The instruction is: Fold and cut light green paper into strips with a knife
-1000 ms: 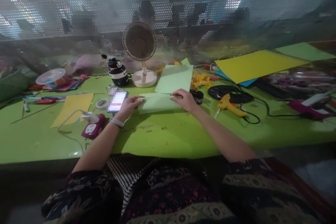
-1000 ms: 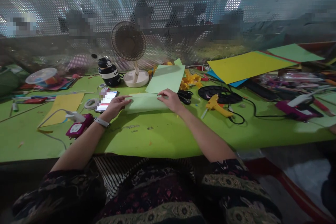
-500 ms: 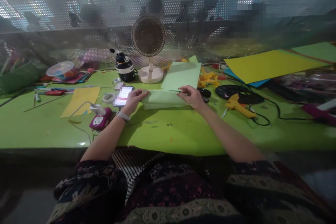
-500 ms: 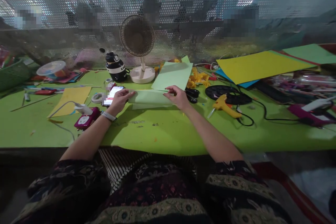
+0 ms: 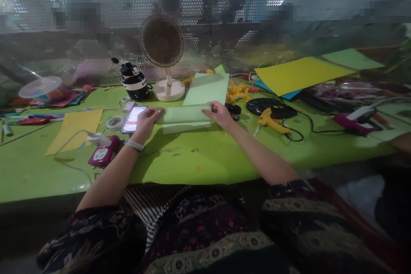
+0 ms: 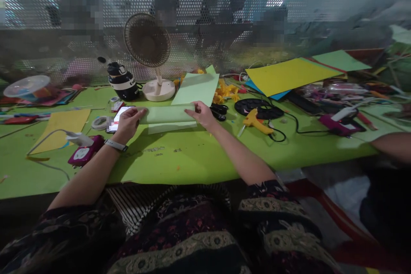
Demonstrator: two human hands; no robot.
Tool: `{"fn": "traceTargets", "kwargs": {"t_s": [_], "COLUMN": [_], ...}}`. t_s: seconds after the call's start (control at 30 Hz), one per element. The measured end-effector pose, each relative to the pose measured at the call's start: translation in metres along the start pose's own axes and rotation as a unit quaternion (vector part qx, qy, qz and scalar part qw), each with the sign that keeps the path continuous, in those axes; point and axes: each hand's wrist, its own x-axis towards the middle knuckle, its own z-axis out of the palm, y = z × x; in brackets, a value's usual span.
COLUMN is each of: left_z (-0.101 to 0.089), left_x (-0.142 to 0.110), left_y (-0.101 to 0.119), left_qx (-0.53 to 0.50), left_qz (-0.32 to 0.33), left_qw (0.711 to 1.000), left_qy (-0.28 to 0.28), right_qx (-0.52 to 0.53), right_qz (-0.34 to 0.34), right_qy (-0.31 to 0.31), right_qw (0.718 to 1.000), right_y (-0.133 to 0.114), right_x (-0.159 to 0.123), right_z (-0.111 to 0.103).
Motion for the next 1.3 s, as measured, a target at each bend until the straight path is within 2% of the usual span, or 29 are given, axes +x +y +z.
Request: {"fn": "traceTargets", "kwargs": {"t_s": [0.3,0.9,1.3], "left_z": [0.003,0.002,0.003], "left_x": [-0.004,-0.001,-0.004], "left_y": [0.007,0.003,0.003], "left_qx": [-0.002,-0.001,0.002], "left_qz": [-0.022,-0.025,-0.028], "left_qw": [1.000,1.000,0.999], "left_qy": [-0.002,-0.008,-0.018], "right_qx": [-0.022,-0.021,-0.039], "right_qz": [-0.056,-0.026,-0.042], "right_qy": [0.029,0.052,0.071], "right_qw": [0.998,0.998,0.996], "right_y": [-0.003,-0.008,0.003], "right_x": [0.001,-0.001,0.004], "right_z": [-0.002,0.000,-0.001]}}
